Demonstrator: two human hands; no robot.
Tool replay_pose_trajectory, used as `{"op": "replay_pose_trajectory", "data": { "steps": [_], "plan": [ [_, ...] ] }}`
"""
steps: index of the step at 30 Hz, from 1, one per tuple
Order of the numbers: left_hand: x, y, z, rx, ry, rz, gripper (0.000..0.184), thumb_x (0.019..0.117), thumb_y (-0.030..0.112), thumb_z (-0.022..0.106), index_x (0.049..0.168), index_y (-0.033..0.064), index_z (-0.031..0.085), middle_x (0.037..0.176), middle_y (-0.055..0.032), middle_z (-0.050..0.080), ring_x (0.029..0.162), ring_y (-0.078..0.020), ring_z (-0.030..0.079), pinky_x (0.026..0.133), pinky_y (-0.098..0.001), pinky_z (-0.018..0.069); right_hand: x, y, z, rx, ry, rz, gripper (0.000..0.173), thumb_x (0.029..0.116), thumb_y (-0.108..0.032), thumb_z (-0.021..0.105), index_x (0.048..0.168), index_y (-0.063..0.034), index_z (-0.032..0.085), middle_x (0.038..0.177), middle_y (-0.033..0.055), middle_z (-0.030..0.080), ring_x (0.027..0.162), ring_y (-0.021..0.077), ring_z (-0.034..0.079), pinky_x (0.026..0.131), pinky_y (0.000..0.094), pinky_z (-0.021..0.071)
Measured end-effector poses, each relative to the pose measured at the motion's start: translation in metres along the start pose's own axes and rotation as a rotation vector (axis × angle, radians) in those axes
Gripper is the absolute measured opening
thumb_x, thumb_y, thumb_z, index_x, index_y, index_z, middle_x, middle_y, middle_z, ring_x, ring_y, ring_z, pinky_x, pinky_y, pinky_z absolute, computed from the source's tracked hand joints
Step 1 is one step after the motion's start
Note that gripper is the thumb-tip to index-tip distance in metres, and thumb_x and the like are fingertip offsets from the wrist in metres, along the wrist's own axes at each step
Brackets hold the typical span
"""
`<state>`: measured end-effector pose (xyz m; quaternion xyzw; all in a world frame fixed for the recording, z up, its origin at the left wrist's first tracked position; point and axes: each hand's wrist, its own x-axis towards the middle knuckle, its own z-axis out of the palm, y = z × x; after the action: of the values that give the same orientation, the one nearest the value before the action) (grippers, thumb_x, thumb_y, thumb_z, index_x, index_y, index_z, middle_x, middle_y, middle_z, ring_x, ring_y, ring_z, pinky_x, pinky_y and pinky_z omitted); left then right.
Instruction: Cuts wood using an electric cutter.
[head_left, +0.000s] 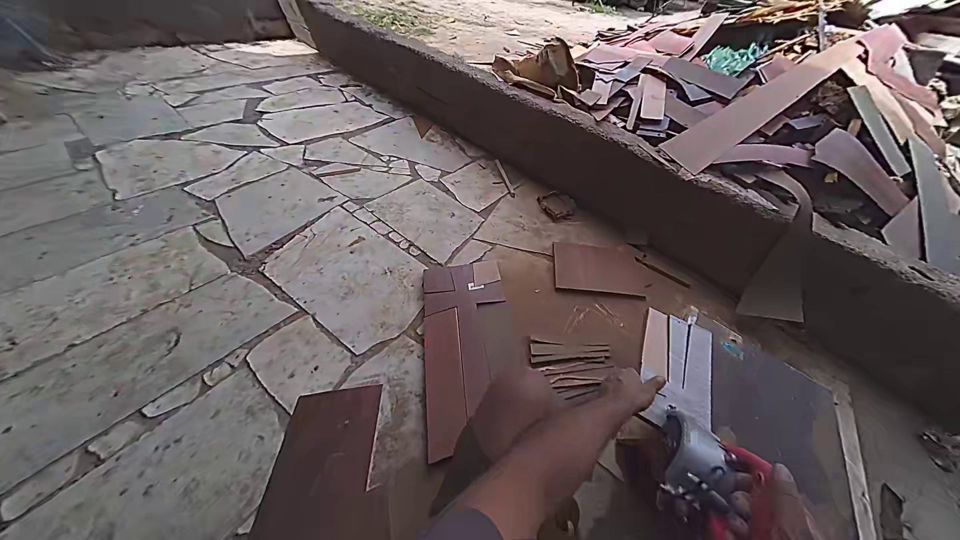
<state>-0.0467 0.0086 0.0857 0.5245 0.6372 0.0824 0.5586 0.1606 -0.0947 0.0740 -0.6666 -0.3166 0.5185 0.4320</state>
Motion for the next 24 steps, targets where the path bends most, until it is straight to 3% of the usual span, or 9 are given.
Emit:
{"op": "replay_pose_trajectory", "data": {
  "steps": [2, 5, 9, 18, 24],
  "plan": [
    [0.074, -0.047, 0.038, 0.033, 0.11, 0.049, 0.076, 0.1018, 0.068, 0.044, 0.115, -0.0029, 0.068, 0.12, -0.0256, 0.069, 0.114, -0.0387, 0.068, 0.092, -0.0599, 0.0554, -0.007, 0.011, 0.002, -0.012, 0.061, 0.017, 0.065, 0.1103, -0.056, 0.021, 0.105, -0.0068, 0.063, 0.059, 0.0009, 0.055, 0.045, 0.0146, 0.055, 0.042, 0.0351, 0.0529],
    [0.124, -0.049, 0.069, 0.004, 0.115, 0.035, 0.082, 0.0956, 0.077, 0.045, 0.119, 0.0018, 0.068, 0.124, -0.0232, 0.067, 0.12, -0.0377, 0.065, 0.097, -0.0624, 0.0524, 0.002, 0.011, -0.003, 0.011, 0.083, 0.011, 0.066, 0.1101, -0.057, 0.021, 0.103, -0.005, 0.061, 0.058, 0.0025, 0.053, 0.043, 0.0158, 0.053, 0.041, 0.0359, 0.052],
    [0.127, -0.05, 0.069, -0.043, 0.104, 0.011, 0.082, 0.0938, 0.078, 0.049, 0.117, 0.0017, 0.068, 0.124, -0.0243, 0.067, 0.121, -0.0404, 0.064, 0.097, -0.0644, 0.0511, -0.002, 0.012, 0.002, 0.066, 0.091, 0.023, 0.069, 0.1086, -0.061, 0.017, 0.096, -0.0057, 0.057, 0.055, 0.0019, 0.051, 0.04, 0.0146, 0.053, 0.038, 0.0338, 0.0516],
    [0.125, -0.049, 0.069, -0.055, 0.13, -0.02, 0.082, 0.101, 0.075, 0.03, 0.113, 0.0046, 0.07, 0.12, -0.0218, 0.069, 0.118, -0.0378, 0.066, 0.093, -0.0623, 0.0529, -0.009, 0.018, 0.006, 0.123, 0.065, 0.035, 0.07, 0.1082, -0.061, 0.015, 0.091, -0.0078, 0.057, 0.053, 0.0012, 0.053, 0.039, 0.0138, 0.054, 0.038, 0.033, 0.0527],
    [0.124, -0.046, 0.061, -0.072, 0.109, -0.04, 0.077, 0.1033, 0.071, 0.031, 0.113, 0.0052, 0.07, 0.122, -0.0211, 0.069, 0.12, -0.037, 0.066, 0.094, -0.0628, 0.0519, -0.014, 0.021, 0.005, 0.149, 0.05, 0.037, 0.071, 0.1071, -0.063, 0.016, 0.09, -0.0082, 0.057, 0.053, 0.0013, 0.053, 0.039, 0.014, 0.055, 0.038, 0.0326, 0.053]
  ]
}}
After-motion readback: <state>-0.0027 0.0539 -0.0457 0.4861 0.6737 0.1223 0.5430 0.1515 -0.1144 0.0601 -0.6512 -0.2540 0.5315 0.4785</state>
